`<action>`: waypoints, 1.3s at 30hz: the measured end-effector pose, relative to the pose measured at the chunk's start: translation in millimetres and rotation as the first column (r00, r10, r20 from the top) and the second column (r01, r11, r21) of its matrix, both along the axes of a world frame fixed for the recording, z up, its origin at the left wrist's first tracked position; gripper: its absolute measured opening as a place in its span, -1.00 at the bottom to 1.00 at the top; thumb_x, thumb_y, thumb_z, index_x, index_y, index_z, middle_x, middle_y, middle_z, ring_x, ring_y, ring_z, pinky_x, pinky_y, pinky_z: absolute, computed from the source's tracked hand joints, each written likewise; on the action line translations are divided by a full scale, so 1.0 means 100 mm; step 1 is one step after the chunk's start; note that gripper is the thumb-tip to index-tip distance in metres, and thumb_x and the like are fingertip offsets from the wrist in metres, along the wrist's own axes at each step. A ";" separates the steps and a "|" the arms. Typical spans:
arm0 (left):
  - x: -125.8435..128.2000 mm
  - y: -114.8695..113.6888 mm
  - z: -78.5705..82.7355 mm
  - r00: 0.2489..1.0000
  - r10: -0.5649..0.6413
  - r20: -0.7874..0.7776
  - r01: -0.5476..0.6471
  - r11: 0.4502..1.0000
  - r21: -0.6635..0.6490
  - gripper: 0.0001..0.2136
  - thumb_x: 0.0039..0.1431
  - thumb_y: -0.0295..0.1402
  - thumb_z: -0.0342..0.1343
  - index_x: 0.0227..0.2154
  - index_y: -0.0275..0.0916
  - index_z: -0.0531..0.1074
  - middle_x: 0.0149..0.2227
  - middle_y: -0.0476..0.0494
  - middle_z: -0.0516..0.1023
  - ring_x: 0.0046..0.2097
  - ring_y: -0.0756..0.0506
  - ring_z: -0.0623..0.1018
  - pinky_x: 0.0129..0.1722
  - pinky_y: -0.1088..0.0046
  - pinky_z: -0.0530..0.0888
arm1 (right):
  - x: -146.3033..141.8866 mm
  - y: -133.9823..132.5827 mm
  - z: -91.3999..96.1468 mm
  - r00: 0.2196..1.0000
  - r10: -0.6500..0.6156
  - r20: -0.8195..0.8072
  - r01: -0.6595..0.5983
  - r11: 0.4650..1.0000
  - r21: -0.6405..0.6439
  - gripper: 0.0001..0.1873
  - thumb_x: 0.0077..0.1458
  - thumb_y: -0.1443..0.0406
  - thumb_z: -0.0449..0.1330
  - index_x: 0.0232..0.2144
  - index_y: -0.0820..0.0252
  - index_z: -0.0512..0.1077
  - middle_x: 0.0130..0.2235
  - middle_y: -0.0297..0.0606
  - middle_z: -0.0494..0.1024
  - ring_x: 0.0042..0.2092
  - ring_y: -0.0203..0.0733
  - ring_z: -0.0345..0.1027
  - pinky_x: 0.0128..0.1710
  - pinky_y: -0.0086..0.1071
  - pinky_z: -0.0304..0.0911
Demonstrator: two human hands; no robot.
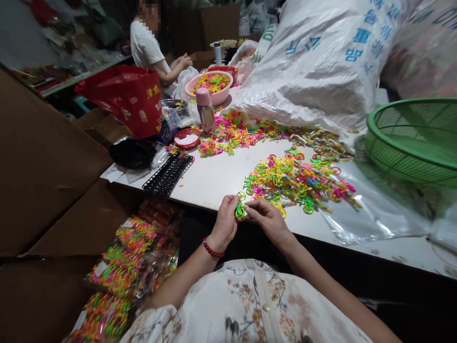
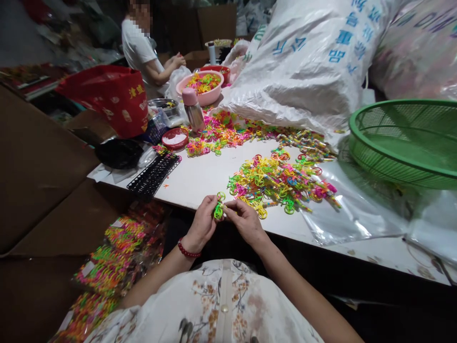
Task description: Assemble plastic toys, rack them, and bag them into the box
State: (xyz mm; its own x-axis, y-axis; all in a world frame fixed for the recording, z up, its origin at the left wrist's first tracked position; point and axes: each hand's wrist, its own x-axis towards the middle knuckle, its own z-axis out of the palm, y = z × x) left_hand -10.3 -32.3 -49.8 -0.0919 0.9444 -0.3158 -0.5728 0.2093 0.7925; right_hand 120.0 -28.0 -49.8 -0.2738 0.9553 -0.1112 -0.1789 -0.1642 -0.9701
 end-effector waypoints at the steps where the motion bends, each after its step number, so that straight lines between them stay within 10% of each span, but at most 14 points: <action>1: 0.01 0.00 -0.02 0.999 0.024 -0.021 -0.024 1.000 0.019 -0.67 0.02 -0.14 0.28 -0.35 -0.25 0.31 -0.44 0.06 0.35 -0.49 0.10 0.34 -0.53 0.58 0.29 | 0.00 0.00 -0.02 1.000 -0.020 0.021 0.020 1.000 0.019 -0.66 -0.01 0.04 0.33 -0.30 0.15 0.50 -0.30 -0.31 0.54 -0.27 -0.24 0.43 -0.22 -0.34 0.42; 13: 0.00 -0.01 -0.14 0.983 0.037 -0.181 -0.013 0.991 0.134 -0.72 0.18 -0.16 0.16 -0.21 -0.21 0.28 -0.36 0.02 0.39 -0.42 0.08 0.37 -0.44 0.59 0.29 | 0.03 -0.03 -0.09 0.931 -0.184 0.314 0.078 0.944 0.321 -0.78 0.13 0.14 0.23 -0.27 0.17 0.48 -0.33 -0.27 0.56 -0.32 -0.23 0.42 -0.29 -0.37 0.36; 26: 0.02 -0.02 -0.06 0.974 0.031 -0.226 -0.004 0.993 0.120 -0.68 0.14 -0.10 0.18 -0.22 -0.20 0.28 -0.38 0.04 0.38 -0.47 0.09 0.33 -0.48 0.60 0.29 | 0.06 -0.04 0.01 0.853 -0.322 0.411 -0.018 0.768 0.640 -0.87 0.18 0.34 0.14 -0.26 0.13 0.50 -0.27 -0.23 0.60 -0.25 -0.21 0.48 -0.19 -0.34 0.38; 34: 0.02 -0.02 0.03 0.933 0.043 -0.358 -0.032 0.999 0.039 -0.65 0.05 -0.07 0.23 -0.28 -0.22 0.35 -0.36 -0.04 0.46 -0.34 0.00 0.46 -0.33 0.51 0.41 | 0.13 -0.11 -0.02 0.882 -0.296 0.367 0.028 0.810 0.586 -0.86 0.16 0.29 0.19 -0.23 0.08 0.53 -0.23 -0.23 0.62 -0.20 -0.15 0.52 -0.22 -0.35 0.46; 39: 0.08 0.12 -0.08 0.896 0.052 -0.441 -0.103 0.990 -0.091 -0.66 -0.09 -0.08 0.35 -0.34 -0.16 0.45 -0.31 -0.09 0.52 -0.17 -0.17 0.54 -0.22 0.36 0.51 | 0.18 0.01 0.09 0.838 -0.363 0.407 -0.077 0.660 0.747 -0.84 0.19 0.25 0.19 -0.19 -0.13 0.52 -0.21 -0.29 0.57 -0.19 -0.15 0.49 -0.25 -0.34 0.46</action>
